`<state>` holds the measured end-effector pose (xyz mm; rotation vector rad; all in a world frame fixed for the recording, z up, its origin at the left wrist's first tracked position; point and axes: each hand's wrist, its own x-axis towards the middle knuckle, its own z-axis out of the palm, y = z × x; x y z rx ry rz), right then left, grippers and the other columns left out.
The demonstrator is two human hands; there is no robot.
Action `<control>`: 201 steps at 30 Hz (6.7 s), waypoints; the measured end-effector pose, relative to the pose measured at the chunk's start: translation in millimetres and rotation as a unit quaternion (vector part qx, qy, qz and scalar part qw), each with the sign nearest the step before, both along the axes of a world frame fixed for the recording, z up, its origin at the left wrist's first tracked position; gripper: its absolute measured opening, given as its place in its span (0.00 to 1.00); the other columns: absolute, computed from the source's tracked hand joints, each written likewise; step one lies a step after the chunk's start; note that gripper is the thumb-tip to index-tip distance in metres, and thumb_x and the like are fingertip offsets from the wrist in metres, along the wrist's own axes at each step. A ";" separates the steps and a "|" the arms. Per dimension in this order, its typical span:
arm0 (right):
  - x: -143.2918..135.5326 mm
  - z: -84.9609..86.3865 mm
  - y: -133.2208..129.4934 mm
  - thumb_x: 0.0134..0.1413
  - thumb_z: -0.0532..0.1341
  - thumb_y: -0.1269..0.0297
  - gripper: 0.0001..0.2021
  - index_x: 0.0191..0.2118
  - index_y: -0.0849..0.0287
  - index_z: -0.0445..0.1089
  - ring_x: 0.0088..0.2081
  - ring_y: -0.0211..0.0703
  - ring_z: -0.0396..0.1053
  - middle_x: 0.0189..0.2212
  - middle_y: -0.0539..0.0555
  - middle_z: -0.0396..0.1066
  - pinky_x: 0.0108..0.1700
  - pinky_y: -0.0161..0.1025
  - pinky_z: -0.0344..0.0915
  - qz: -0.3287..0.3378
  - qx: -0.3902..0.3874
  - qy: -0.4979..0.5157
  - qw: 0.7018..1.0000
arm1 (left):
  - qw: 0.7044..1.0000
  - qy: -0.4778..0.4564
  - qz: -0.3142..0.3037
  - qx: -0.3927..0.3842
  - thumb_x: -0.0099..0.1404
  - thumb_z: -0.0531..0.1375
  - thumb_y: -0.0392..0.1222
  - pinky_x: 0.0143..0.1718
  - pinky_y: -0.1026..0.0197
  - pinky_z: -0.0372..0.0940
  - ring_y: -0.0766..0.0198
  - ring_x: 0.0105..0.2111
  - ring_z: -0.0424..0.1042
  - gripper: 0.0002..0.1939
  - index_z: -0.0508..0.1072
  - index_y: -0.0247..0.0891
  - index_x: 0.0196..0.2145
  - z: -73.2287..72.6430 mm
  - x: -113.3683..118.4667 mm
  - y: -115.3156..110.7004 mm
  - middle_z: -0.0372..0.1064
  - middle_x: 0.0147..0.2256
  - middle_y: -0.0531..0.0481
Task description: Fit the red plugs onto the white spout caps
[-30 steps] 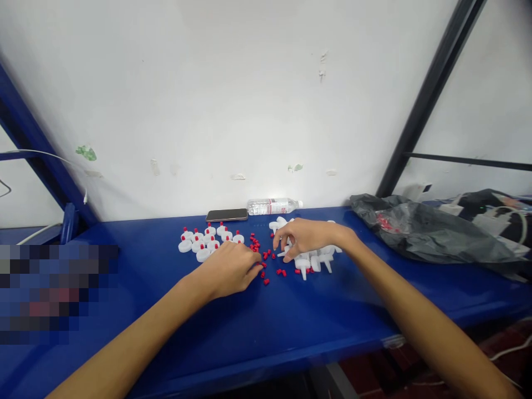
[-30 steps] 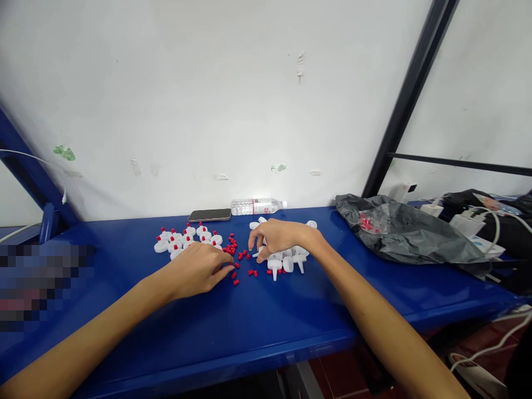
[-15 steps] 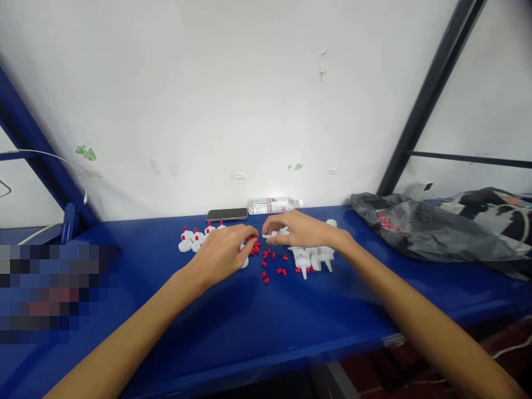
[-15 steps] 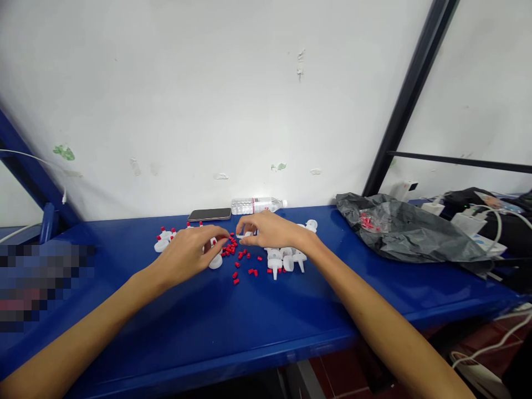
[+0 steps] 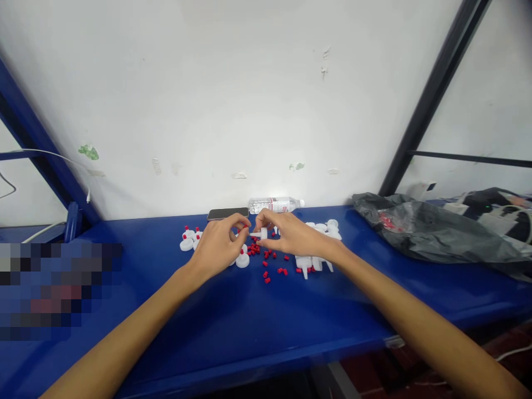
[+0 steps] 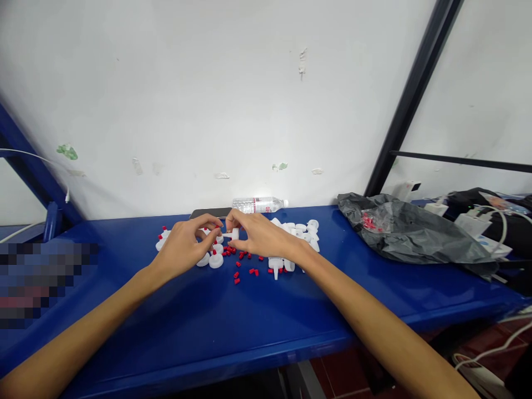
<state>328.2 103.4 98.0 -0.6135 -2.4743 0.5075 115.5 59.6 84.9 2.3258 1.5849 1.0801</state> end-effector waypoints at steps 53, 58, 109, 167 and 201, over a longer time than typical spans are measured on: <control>-19.6 -4.5 -10.8 0.58 0.66 0.61 0.07 0.32 0.56 0.69 0.48 0.45 0.74 0.42 0.54 0.75 0.48 0.44 0.74 0.002 -0.005 0.242 0.970 | 0.995 -0.030 -0.074 0.062 0.70 0.55 0.42 0.24 0.65 0.54 0.68 0.22 0.60 0.14 0.75 0.37 0.29 14.5 -7.7 -5.4 0.69 0.23 0.54; -21.2 -7.9 -12.6 0.61 0.64 0.61 0.10 0.46 0.53 0.67 0.47 0.46 0.73 0.47 0.53 0.74 0.53 0.51 0.71 -0.027 0.071 0.195 0.978 | 0.985 -0.165 -0.045 -0.021 0.68 0.58 0.50 0.19 0.65 0.53 0.69 0.17 0.58 0.15 0.78 0.37 0.39 19.6 -3.0 -7.3 0.68 0.21 0.55; -14.6 -12.4 -14.5 0.66 0.54 0.69 0.10 0.49 0.56 0.67 0.50 0.47 0.70 0.58 0.61 0.61 0.51 0.49 0.69 -0.044 0.215 0.021 0.975 | 0.958 0.247 0.097 -0.108 0.64 0.52 0.42 0.37 0.59 0.65 0.52 0.42 0.76 0.18 0.80 0.43 0.43 5.1 -75.1 39.4 0.78 0.45 0.46; 42.8 33.8 9.4 0.45 0.71 0.56 0.19 0.44 0.56 0.75 0.35 0.42 0.75 0.40 0.52 0.79 0.32 0.33 0.63 -0.042 -0.200 -0.330 0.921 | 0.943 0.253 -0.189 -0.107 0.65 0.58 0.42 0.27 0.61 0.52 0.63 0.26 0.67 0.04 0.72 0.44 0.38 -8.3 19.8 -23.8 0.71 0.25 0.56; 43.9 25.5 9.8 0.40 0.74 0.57 0.27 0.49 0.54 0.73 0.38 0.44 0.74 0.45 0.51 0.77 0.32 0.34 0.64 -0.025 -0.244 -0.379 0.892 | 0.955 0.216 -0.183 -0.091 0.69 0.53 0.42 0.28 0.60 0.53 0.63 0.26 0.66 0.06 0.69 0.41 0.38 -10.0 22.7 -22.1 0.68 0.25 0.54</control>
